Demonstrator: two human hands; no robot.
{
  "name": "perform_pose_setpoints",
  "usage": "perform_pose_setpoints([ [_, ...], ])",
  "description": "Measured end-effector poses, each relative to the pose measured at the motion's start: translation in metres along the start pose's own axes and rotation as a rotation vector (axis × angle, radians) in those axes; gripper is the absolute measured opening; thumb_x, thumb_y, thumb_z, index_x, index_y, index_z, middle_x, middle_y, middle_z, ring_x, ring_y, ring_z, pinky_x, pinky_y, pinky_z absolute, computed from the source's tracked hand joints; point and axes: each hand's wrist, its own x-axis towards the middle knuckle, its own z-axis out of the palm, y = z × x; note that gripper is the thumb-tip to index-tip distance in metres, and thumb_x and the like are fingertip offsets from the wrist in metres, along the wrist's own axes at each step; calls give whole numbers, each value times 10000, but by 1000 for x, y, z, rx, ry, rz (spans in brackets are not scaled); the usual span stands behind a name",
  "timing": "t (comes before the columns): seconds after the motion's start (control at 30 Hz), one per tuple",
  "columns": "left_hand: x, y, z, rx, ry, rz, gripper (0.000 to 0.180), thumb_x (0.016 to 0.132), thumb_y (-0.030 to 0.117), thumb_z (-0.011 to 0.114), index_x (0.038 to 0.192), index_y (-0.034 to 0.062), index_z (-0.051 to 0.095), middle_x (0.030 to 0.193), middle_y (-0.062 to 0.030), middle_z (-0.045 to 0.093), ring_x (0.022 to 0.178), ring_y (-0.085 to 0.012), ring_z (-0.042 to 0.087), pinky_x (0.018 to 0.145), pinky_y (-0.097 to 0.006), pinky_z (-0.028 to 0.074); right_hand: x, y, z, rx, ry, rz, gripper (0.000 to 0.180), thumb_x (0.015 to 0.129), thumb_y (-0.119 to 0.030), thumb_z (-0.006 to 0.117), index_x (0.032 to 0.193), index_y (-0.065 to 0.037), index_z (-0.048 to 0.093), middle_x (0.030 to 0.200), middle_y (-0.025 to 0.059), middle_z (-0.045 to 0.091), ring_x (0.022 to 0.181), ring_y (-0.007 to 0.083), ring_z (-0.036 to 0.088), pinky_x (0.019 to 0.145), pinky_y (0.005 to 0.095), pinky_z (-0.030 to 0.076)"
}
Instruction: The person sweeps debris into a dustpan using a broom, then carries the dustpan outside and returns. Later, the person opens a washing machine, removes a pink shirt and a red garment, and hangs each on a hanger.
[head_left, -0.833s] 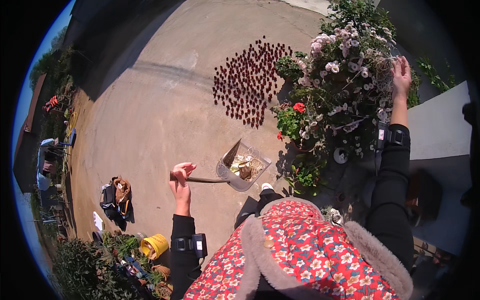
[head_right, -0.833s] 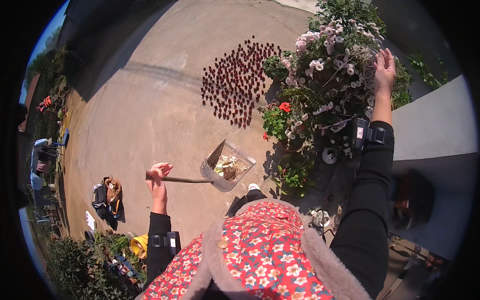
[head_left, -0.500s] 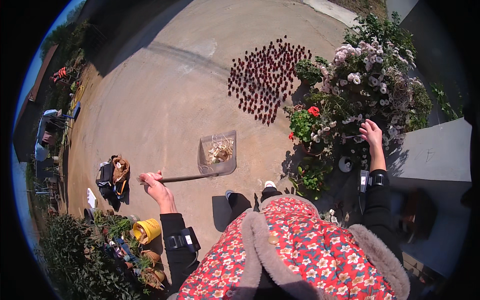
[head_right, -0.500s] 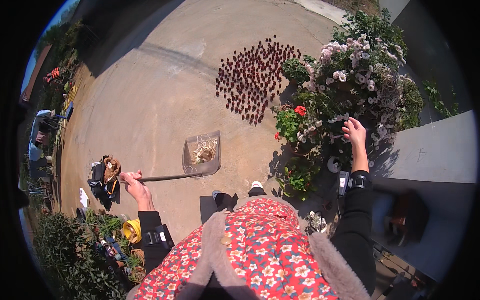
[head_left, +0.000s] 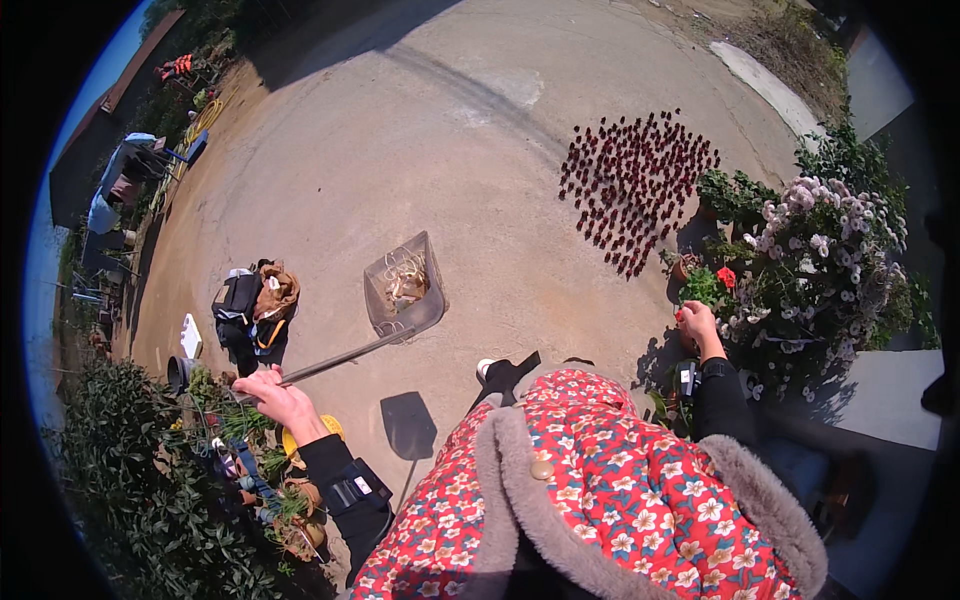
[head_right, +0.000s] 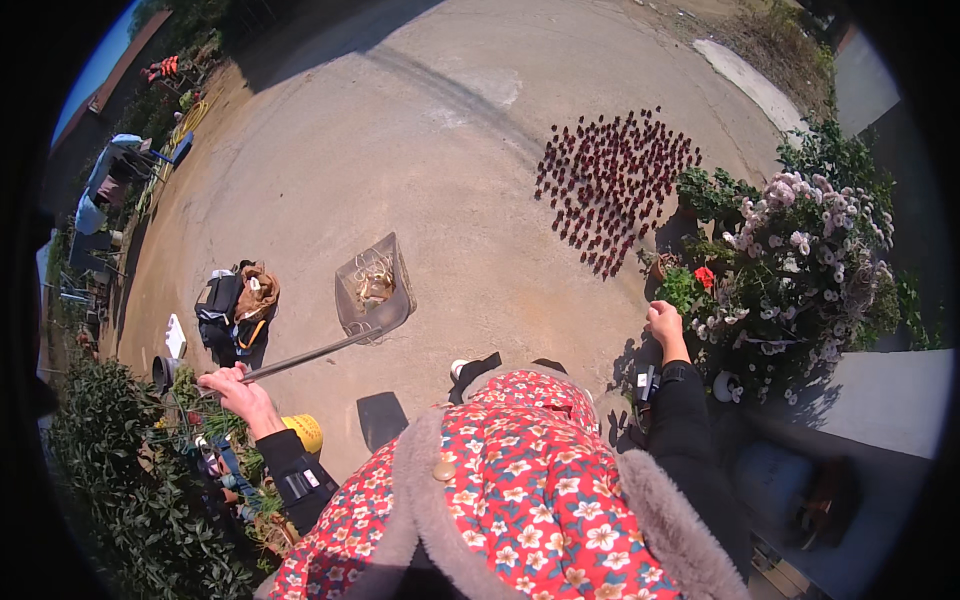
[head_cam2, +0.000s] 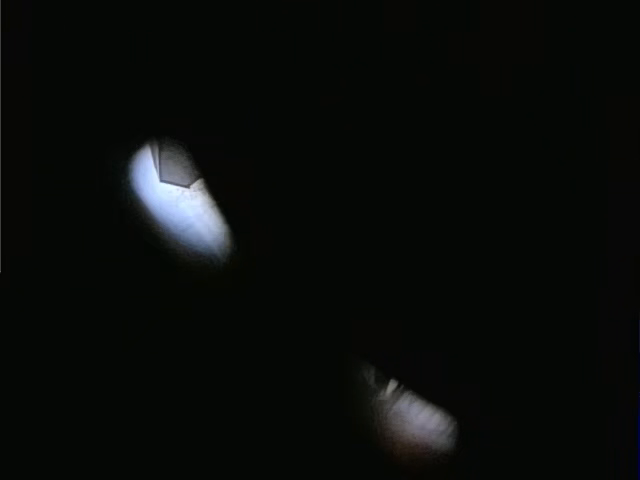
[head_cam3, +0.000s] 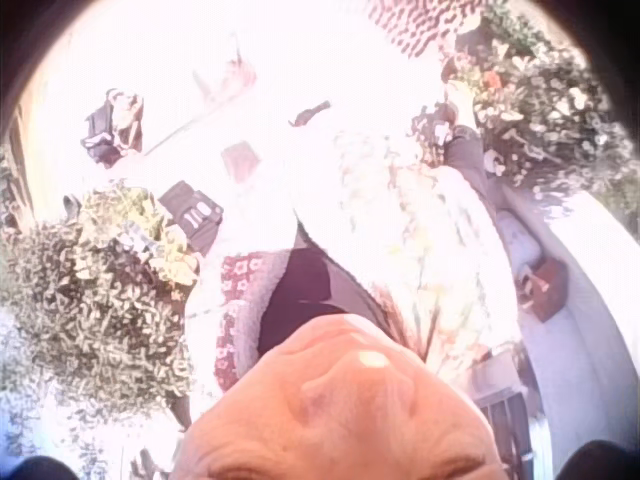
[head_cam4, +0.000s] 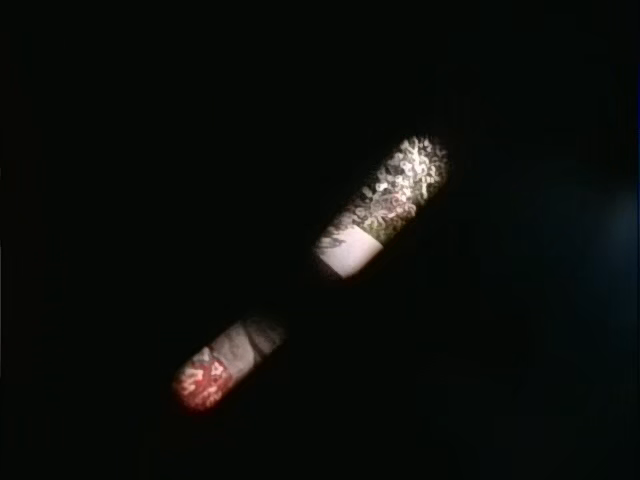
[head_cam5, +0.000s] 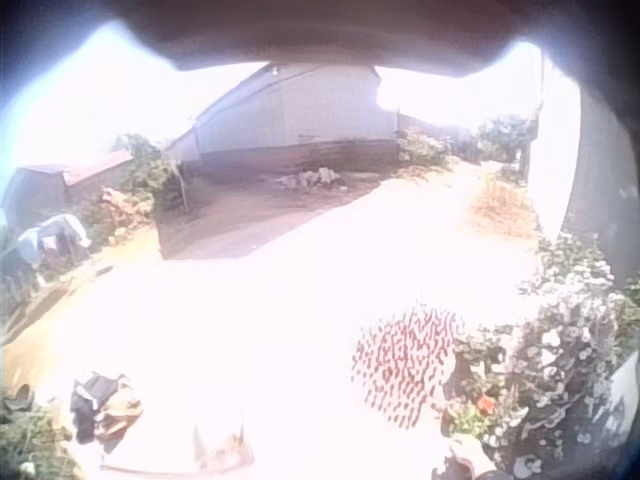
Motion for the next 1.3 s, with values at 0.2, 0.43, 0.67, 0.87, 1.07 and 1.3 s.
perform_pose_setpoints([
  [0.2,109,-6,-44,11,167,138,462,1013,428,422,682,145,268,605,57,285,556,-86,274,726,-315,379,-2,-63,78,-25,-320,129,333,933,-173,511,1248,-69,539,863,55,652,635,166,654,475,279,476],
  [0.43,232,-23,-104,50,544,196,438,1014,413,423,682,144,325,613,47,337,573,-87,309,724,-321,385,105,-248,168,-171,-389,40,358,923,-198,521,1249,-52,540,804,82,655,582,188,634,430,309,448],
  [0.67,376,-55,-138,116,894,263,461,992,452,460,667,147,343,614,44,344,585,-97,328,726,-328,393,246,-528,352,-227,-413,-123,347,944,-220,512,1265,-90,533,839,44,648,583,159,609,445,295,456],
  [0.87,477,-47,-153,212,1044,409,439,977,473,477,697,165,339,634,45,371,593,-81,340,859,-363,406,229,-841,640,-429,-609,-595,433,915,-237,521,1323,-91,519,977,74,671,741,164,653,563,289,480],
  [1.07,612,-48,-170,304,1162,495,419,1006,391,457,697,129,347,589,20,320,559,-123,303,596,-294,338,122,-1070,901,-501,-921,-1171,428,920,-253,524,1327,-119,529,1039,94,676,834,184,672,671,312,501],
  [1.3,844,-59,-186,205,1454,397,399,986,441,481,753,130,390,651,54,354,607,-64,329,673,-257,398,173,-1144,1002,-693,-641,-667,452,911,-240,517,1336,-86,507,1025,117,682,792,195,677,594,329,514],
])
